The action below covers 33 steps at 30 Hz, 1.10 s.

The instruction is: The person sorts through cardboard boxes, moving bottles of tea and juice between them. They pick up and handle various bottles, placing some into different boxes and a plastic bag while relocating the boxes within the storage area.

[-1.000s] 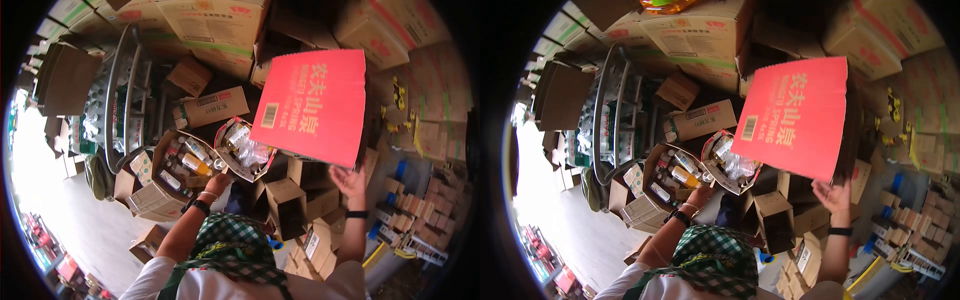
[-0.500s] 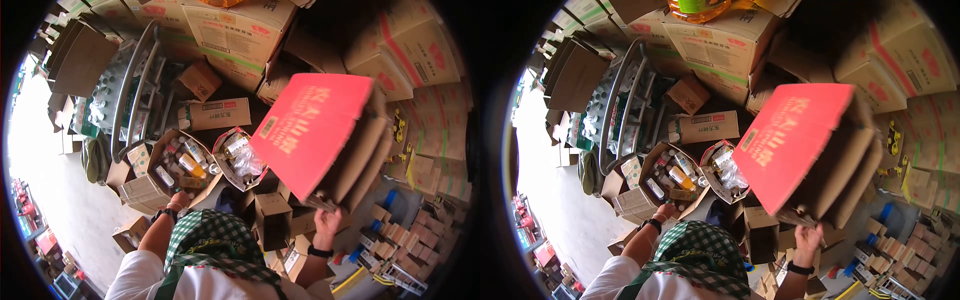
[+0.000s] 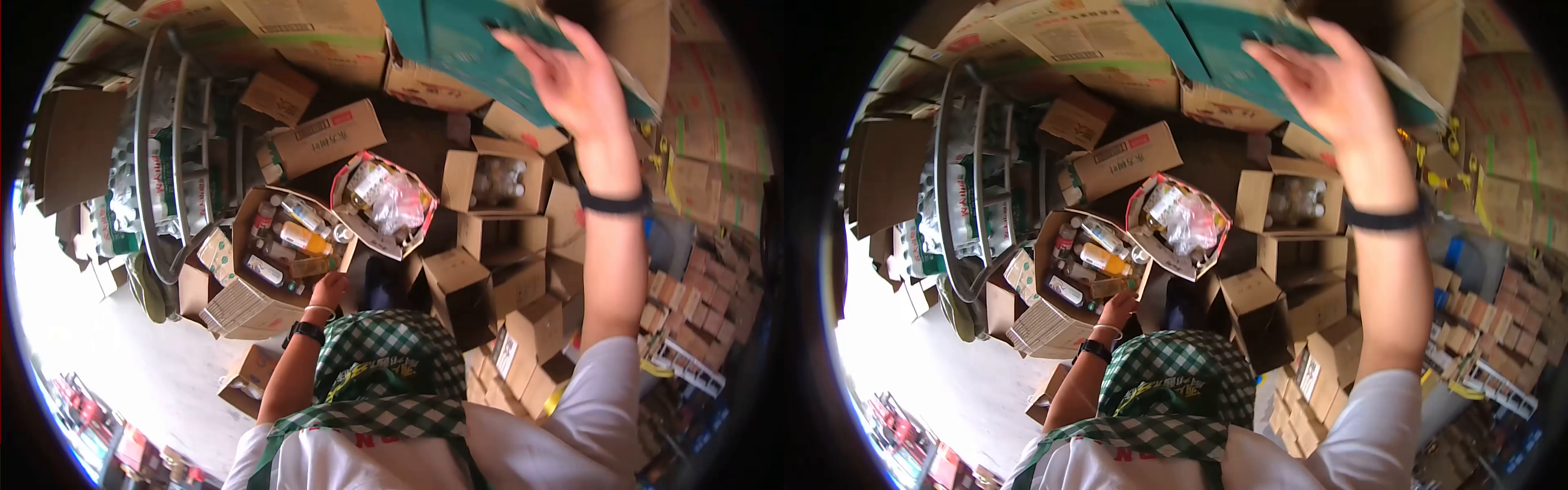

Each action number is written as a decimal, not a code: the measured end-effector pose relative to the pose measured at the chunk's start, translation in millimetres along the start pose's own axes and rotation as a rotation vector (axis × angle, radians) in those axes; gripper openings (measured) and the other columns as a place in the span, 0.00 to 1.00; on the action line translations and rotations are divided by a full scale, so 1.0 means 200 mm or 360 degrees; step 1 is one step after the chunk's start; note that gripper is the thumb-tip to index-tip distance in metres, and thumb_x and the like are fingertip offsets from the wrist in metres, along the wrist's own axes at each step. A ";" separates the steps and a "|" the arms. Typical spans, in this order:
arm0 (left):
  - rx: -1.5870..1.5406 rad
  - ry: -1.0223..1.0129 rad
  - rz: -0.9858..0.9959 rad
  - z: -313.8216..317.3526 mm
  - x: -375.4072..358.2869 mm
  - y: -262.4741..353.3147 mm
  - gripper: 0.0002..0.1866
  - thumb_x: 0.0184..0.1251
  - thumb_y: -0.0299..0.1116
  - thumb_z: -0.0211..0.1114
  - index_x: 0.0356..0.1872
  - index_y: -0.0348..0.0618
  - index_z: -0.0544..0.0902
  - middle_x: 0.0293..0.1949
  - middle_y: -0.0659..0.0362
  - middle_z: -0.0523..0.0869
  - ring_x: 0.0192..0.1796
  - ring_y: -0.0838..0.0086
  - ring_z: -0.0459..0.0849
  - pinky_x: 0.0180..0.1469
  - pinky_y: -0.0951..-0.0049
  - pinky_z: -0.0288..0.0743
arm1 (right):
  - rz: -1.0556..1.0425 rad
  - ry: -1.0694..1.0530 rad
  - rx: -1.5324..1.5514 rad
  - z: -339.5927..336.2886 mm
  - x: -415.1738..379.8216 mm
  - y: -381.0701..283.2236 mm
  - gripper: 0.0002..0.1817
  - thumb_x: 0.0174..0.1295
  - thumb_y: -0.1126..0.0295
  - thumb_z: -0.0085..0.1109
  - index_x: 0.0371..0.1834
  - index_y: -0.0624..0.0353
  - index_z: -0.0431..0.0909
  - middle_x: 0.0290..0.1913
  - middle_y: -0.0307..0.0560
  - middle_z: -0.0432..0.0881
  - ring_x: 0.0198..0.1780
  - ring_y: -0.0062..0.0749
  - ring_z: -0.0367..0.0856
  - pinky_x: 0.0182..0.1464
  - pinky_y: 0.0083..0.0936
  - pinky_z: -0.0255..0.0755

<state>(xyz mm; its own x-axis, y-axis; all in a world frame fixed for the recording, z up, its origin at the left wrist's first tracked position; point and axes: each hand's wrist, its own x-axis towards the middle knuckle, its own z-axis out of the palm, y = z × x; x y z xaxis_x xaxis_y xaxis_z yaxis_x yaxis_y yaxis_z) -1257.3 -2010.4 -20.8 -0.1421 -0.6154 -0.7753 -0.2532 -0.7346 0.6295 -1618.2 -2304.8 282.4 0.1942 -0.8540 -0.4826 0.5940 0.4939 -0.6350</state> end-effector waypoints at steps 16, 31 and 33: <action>0.1171 0.0310 0.0511 0.03 0.37 0.02 0.40 0.44 0.46 0.68 0.57 0.34 0.62 0.50 0.44 0.71 0.55 0.53 0.68 0.57 0.60 0.61 | -0.0174 0.0111 -0.1006 -0.55 0.20 0.79 0.22 0.60 0.57 0.49 0.50 0.62 0.66 0.45 0.50 0.77 0.40 0.32 0.79 0.40 0.23 0.73; 0.1175 0.0808 0.0895 0.46 0.83 0.12 0.28 0.44 0.30 0.64 0.52 0.45 0.70 0.45 0.47 0.76 0.43 0.52 0.77 0.49 0.63 0.71 | 0.0264 0.0076 -0.2363 -1.26 -0.24 1.69 0.11 0.47 0.82 0.46 0.34 0.64 0.74 0.33 0.59 0.76 0.37 0.53 0.76 0.37 0.35 0.70; 0.1409 0.0911 0.0687 0.37 1.03 0.09 0.35 0.42 0.32 0.66 0.57 0.45 0.62 0.48 0.45 0.72 0.43 0.49 0.76 0.46 0.59 0.72 | 0.0287 0.0035 -0.2476 -1.23 -0.23 1.67 0.10 0.47 0.81 0.46 0.33 0.63 0.74 0.32 0.58 0.77 0.36 0.52 0.76 0.36 0.36 0.70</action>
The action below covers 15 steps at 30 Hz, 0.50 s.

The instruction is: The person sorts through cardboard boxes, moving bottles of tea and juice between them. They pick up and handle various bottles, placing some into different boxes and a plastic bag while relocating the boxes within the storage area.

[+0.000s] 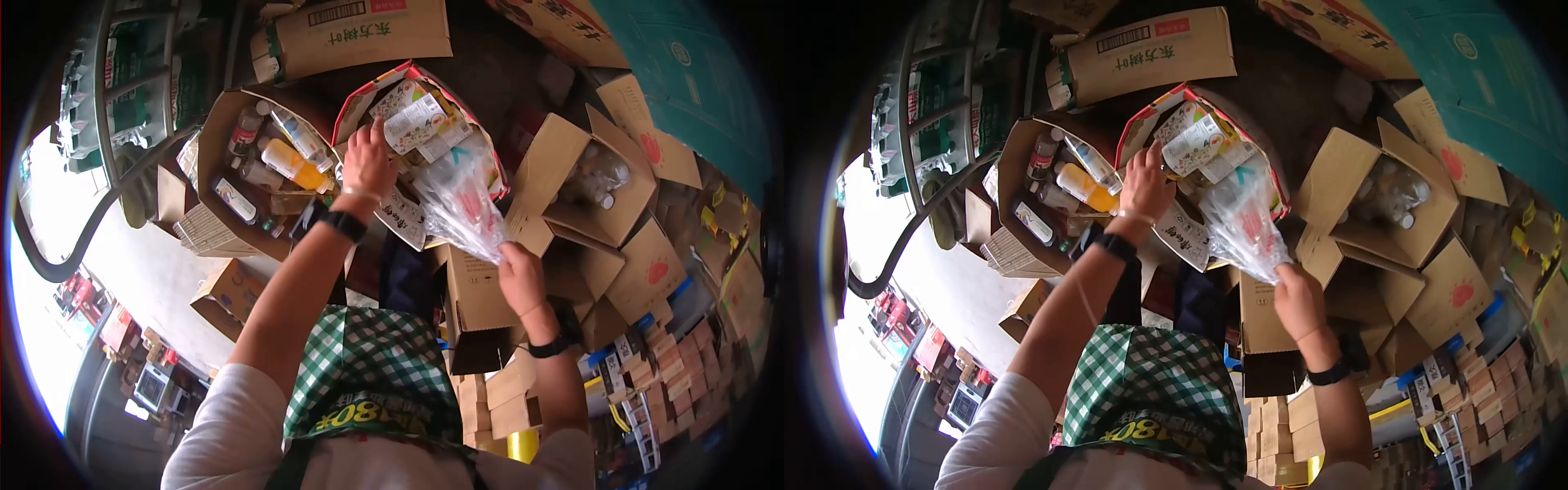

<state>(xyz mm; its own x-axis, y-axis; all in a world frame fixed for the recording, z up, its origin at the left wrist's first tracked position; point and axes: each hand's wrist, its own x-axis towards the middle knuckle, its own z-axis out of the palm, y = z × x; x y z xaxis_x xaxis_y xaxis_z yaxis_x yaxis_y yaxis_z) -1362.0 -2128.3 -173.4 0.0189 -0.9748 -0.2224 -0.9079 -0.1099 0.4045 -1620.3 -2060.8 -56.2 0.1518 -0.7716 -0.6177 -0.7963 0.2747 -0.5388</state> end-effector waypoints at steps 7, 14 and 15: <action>-0.0243 -0.0618 -0.0171 0.18 0.07 -0.15 0.44 0.35 0.36 0.71 0.58 0.39 0.57 0.39 0.43 0.77 0.42 0.52 0.78 0.42 0.62 0.74 | -0.0465 -0.0190 -0.0760 0.05 0.01 -0.44 0.15 0.50 0.70 0.56 0.43 0.55 0.74 0.47 0.59 0.69 0.40 0.45 0.74 0.41 0.34 0.71; -0.2130 -0.0879 -0.1364 -0.48 -0.67 -0.19 0.24 0.43 0.24 0.66 0.45 0.36 0.69 0.29 0.61 0.76 0.27 0.77 0.76 0.27 0.74 0.72 | 0.0785 -0.0618 0.1883 0.49 0.60 -0.30 0.12 0.53 0.75 0.57 0.40 0.66 0.72 0.37 0.48 0.77 0.40 0.35 0.77 0.46 0.25 0.73; -0.2397 -0.0841 -0.1546 -0.56 -0.84 -0.22 0.21 0.45 0.24 0.65 0.43 0.36 0.70 0.28 0.61 0.76 0.25 0.78 0.75 0.25 0.76 0.71 | 0.1141 -0.0519 0.1897 0.54 0.67 -0.29 0.12 0.52 0.74 0.58 0.39 0.65 0.72 0.35 0.48 0.77 0.39 0.35 0.77 0.44 0.26 0.74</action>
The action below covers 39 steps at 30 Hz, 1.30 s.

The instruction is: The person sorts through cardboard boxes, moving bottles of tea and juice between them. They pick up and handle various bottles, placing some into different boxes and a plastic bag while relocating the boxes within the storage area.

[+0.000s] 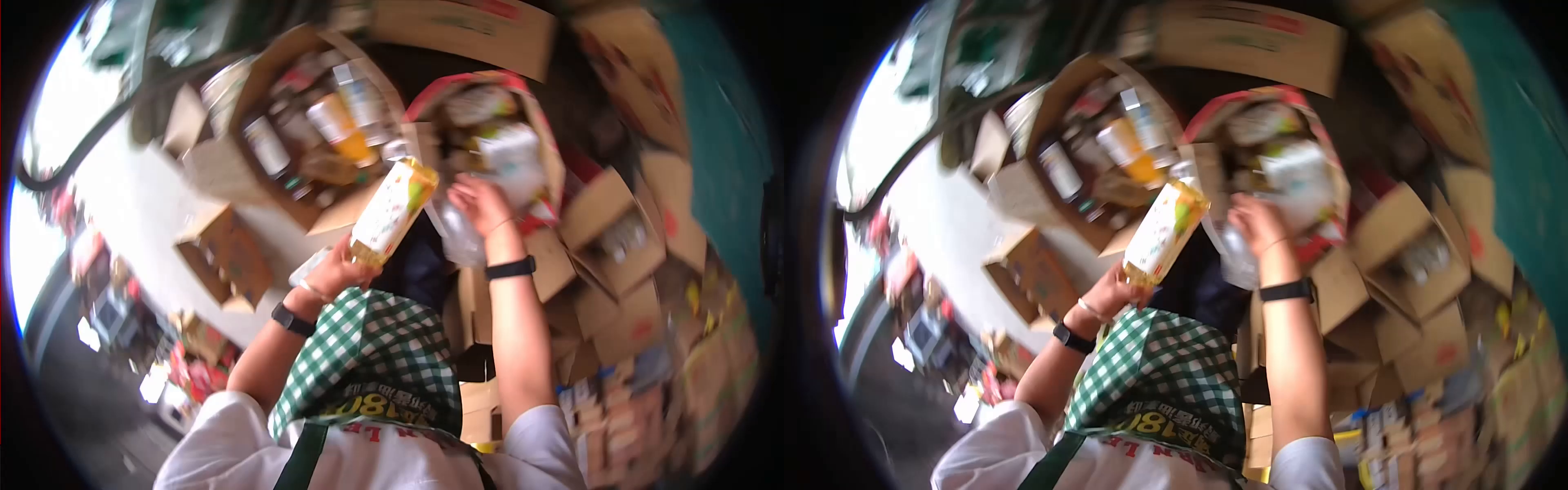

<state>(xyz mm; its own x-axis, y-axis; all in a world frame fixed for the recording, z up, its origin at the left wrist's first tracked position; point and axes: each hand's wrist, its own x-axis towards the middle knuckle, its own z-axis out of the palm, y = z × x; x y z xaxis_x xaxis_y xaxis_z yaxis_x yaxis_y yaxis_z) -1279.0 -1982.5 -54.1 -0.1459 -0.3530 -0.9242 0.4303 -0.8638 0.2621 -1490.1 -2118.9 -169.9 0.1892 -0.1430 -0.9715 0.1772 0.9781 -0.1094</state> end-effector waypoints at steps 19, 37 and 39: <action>-0.0173 0.0324 0.0166 -0.75 -0.42 -0.54 0.40 0.54 0.41 0.65 0.63 0.37 0.55 0.52 0.46 0.73 0.53 0.66 0.73 0.57 0.69 0.65 | -0.0493 0.0233 -0.0534 0.22 -0.58 0.43 0.15 0.58 0.54 0.46 0.22 0.51 0.63 0.16 0.34 0.66 0.16 0.20 0.65 0.15 0.15 0.58; -0.1601 0.1934 0.0107 -1.74 -1.20 -1.14 0.42 0.58 0.49 0.57 0.64 0.37 0.45 0.55 0.40 0.68 0.53 0.55 0.75 0.54 0.63 0.71 | 0.0035 0.0301 0.0075 0.20 0.32 -0.35 0.28 0.59 0.68 0.51 0.55 0.78 0.55 0.55 0.65 0.63 0.54 0.50 0.68 0.59 0.37 0.65; -0.1287 0.1636 0.0109 -1.56 -0.98 -1.08 0.33 0.60 0.46 0.56 0.60 0.39 0.57 0.48 0.44 0.76 0.45 0.60 0.79 0.46 0.65 0.76 | 0.0054 0.0157 0.0197 0.21 0.56 -0.26 0.21 0.60 0.60 0.49 0.48 0.67 0.68 0.49 0.56 0.73 0.49 0.43 0.73 0.56 0.36 0.66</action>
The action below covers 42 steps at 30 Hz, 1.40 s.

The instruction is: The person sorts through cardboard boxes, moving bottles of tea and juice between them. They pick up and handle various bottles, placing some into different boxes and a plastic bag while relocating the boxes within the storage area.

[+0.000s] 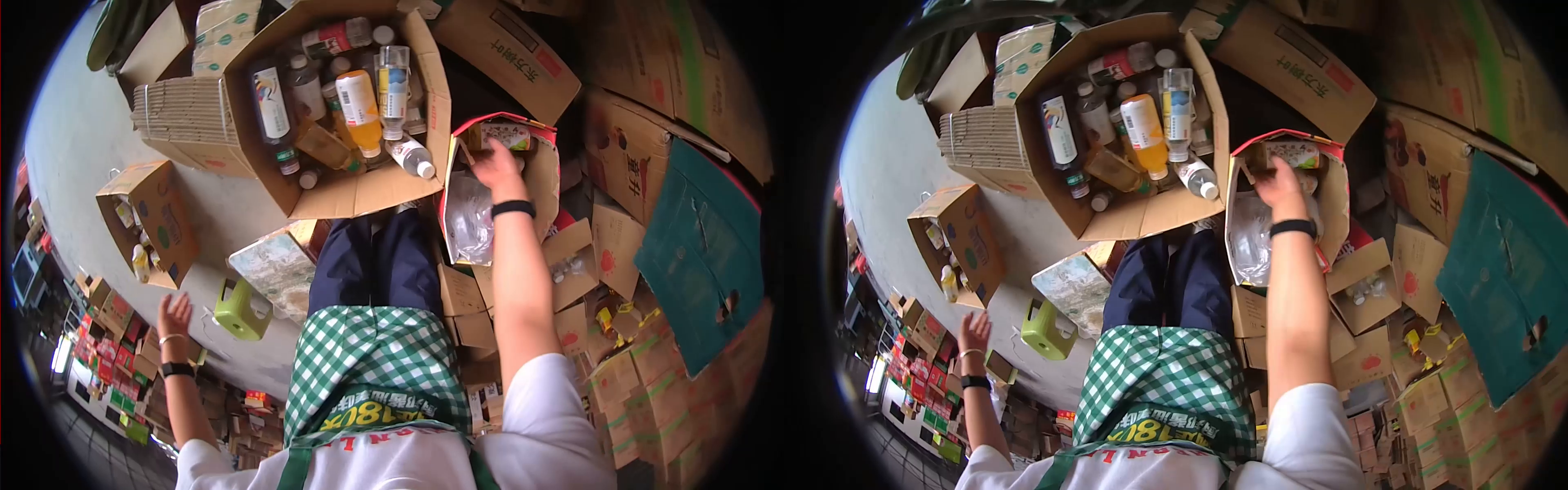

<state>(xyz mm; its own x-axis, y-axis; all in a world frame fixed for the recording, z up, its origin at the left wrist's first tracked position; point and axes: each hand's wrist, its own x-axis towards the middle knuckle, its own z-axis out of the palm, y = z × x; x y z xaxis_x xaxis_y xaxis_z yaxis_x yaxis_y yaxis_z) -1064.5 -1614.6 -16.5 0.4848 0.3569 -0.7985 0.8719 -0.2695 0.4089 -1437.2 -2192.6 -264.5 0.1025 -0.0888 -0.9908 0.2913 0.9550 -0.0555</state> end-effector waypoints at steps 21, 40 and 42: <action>-0.0109 -0.0535 0.0108 0.62 -0.48 -0.17 0.30 0.57 0.49 0.52 0.56 0.39 0.64 0.45 0.51 0.76 0.44 0.61 0.77 0.48 0.60 0.72 | -0.1566 -0.0026 -0.1949 0.10 -0.77 0.29 0.09 0.55 0.69 0.56 0.37 0.60 0.75 0.34 0.46 0.78 0.34 0.35 0.77 0.38 0.25 0.71; 0.1692 -0.1835 0.2137 1.94 -1.27 -0.47 0.49 0.29 0.41 0.74 0.59 0.36 0.61 0.56 0.42 0.66 0.60 0.51 0.63 0.62 0.49 0.51 | -0.2052 -0.0908 -0.2714 0.07 -1.42 -0.05 0.24 0.35 0.73 0.69 0.40 0.58 0.73 0.37 0.48 0.75 0.39 0.40 0.76 0.40 0.30 0.72; 0.1278 -0.1927 0.2005 1.87 -1.31 -0.46 0.47 0.30 0.39 0.73 0.58 0.38 0.62 0.49 0.46 0.72 0.52 0.53 0.71 0.59 0.53 0.59 | -0.1513 -0.0980 -0.2506 0.13 -1.55 0.01 0.26 0.38 0.70 0.70 0.43 0.60 0.72 0.39 0.48 0.74 0.41 0.35 0.76 0.41 0.26 0.72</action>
<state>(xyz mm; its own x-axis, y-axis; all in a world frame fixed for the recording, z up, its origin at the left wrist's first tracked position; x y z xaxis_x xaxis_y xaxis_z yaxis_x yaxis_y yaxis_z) -1298.4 -2017.9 -9.7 0.1080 -0.9675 -0.2288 -0.2944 -0.2509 0.9222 -1444.5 -2170.3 46.3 0.8205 -0.3863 -0.4214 -0.5010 -0.1309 -0.8555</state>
